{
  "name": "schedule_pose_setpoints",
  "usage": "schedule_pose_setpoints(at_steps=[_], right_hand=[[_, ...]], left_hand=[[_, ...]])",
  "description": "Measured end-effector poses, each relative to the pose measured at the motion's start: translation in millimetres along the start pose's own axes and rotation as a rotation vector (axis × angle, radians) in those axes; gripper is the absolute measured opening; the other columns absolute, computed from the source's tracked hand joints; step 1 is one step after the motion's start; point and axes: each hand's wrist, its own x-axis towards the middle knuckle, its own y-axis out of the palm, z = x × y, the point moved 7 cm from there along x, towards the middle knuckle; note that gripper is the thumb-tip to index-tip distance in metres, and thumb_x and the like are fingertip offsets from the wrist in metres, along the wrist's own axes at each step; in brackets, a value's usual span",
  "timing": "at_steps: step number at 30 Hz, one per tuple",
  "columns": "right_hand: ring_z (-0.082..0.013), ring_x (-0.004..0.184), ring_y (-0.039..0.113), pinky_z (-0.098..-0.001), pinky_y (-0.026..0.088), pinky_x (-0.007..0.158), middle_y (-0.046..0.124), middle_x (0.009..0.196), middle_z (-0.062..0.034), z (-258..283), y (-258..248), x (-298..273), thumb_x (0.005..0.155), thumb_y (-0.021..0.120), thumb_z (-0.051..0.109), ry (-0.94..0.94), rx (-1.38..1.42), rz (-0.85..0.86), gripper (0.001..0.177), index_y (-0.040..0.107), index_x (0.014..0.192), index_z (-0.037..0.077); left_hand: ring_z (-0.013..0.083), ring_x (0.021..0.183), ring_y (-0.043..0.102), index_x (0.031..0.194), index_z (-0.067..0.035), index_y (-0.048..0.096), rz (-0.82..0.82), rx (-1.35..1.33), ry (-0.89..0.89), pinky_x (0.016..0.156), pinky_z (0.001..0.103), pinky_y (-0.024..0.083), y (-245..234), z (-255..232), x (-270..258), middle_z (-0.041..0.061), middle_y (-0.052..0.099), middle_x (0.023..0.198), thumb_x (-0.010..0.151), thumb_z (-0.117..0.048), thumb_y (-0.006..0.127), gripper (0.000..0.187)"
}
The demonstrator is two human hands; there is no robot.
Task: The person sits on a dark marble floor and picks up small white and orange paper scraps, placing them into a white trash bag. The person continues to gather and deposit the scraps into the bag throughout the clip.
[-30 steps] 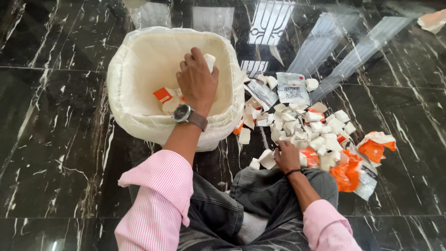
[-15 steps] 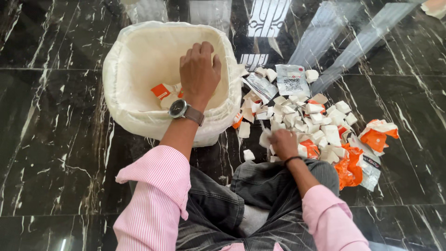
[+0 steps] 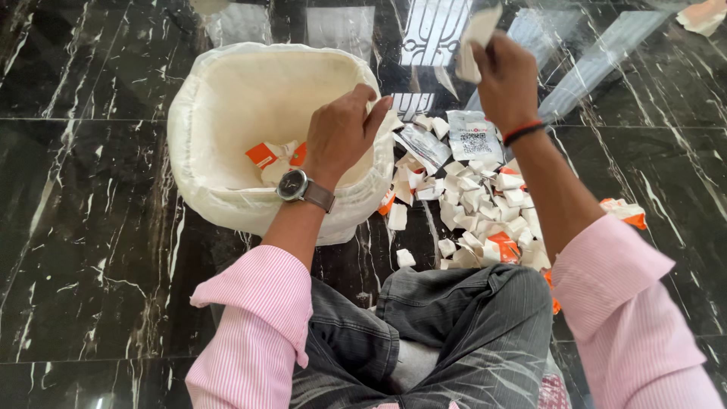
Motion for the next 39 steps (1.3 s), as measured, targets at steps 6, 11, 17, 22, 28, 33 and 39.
schedule_pose_setpoints(at_steps=[6, 11, 17, 22, 28, 33, 39], right_hand=[[-0.0134, 0.071, 0.058, -0.0304, 0.046, 0.066, 0.065, 0.080, -0.0107, 68, 12, 37, 0.111, 0.068, 0.014, -0.083, 0.202, 0.028, 0.019, 0.068, 0.104, -0.003], [-0.0078, 0.072, 0.059, -0.0274, 0.048, 0.066, 0.069, 0.078, -0.0078, 96, 50, 14, 0.107, 0.069, 0.016, 0.001, 0.305, 0.117, 0.016, 0.072, 0.107, 0.000], [-0.0072, 0.087, 0.065, -0.0267, 0.053, 0.078, 0.074, 0.093, -0.0088, 113, 80, -17, 0.104, 0.066, 0.013, 0.047, 0.496, 0.177, 0.018, 0.070, 0.115, 0.000], [-0.0175, 0.077, 0.053, -0.0307, 0.050, 0.072, 0.067, 0.084, -0.0152, 96, 97, -33, 0.105, 0.060, 0.016, 0.202, 0.344, 0.431, 0.027, 0.067, 0.125, -0.001], [-0.0085, 0.091, 0.074, -0.0249, 0.057, 0.082, 0.078, 0.094, -0.0046, 21, 95, -79, 0.107, 0.061, 0.027, 0.374, 0.531, 0.124, 0.028, 0.072, 0.110, 0.001], [-0.0157, 0.074, 0.070, -0.0315, 0.053, 0.069, 0.075, 0.081, -0.0082, -42, 134, -215, 0.101, 0.060, 0.036, 0.641, 0.200, 0.284, 0.034, 0.076, 0.101, 0.005], [-0.0206, 0.069, 0.070, -0.0354, 0.055, 0.068, 0.073, 0.077, -0.0121, -50, 165, -342, 0.095, 0.068, 0.031, 0.723, 0.201, 0.351, 0.028, 0.075, 0.101, 0.005]], left_hand=[[0.0285, 0.074, 0.070, 0.132, -0.008, 0.051, -0.115, -0.067, 0.048, 0.064, 0.041, 0.054, -14, -3, -3, 0.008, 0.069, 0.086, 0.111, -0.046, 0.054, 0.044], [0.0261, 0.077, 0.071, 0.150, -0.007, 0.039, -0.144, -0.121, 0.038, 0.065, 0.038, 0.056, -17, -2, -2, 0.013, 0.069, 0.116, 0.107, -0.051, 0.050, 0.062], [0.0325, 0.099, 0.072, 0.152, -0.004, 0.039, -0.241, -0.066, 0.174, 0.079, 0.040, 0.058, -26, -15, -6, 0.016, 0.066, 0.122, 0.117, -0.041, 0.049, 0.051], [0.0323, 0.088, 0.071, 0.135, -0.003, 0.049, -0.195, -0.058, 0.049, 0.074, 0.043, 0.056, -19, -7, -3, 0.015, 0.068, 0.102, 0.112, -0.033, 0.057, 0.039], [0.0306, 0.092, 0.071, 0.130, -0.003, 0.048, -0.335, 0.108, -0.026, 0.075, 0.043, 0.056, -21, 10, -1, 0.014, 0.068, 0.105, 0.112, -0.029, 0.056, 0.033], [0.0319, 0.095, 0.067, 0.122, -0.004, 0.050, -0.225, 0.357, -0.206, 0.076, 0.048, 0.051, -5, 31, -4, 0.013, 0.068, 0.105, 0.110, -0.030, 0.052, 0.028], [0.0343, 0.111, 0.059, 0.127, -0.003, 0.049, -0.046, 0.528, -0.381, 0.089, 0.056, 0.043, 12, 55, -10, 0.016, 0.063, 0.116, 0.101, -0.032, 0.059, 0.040]])
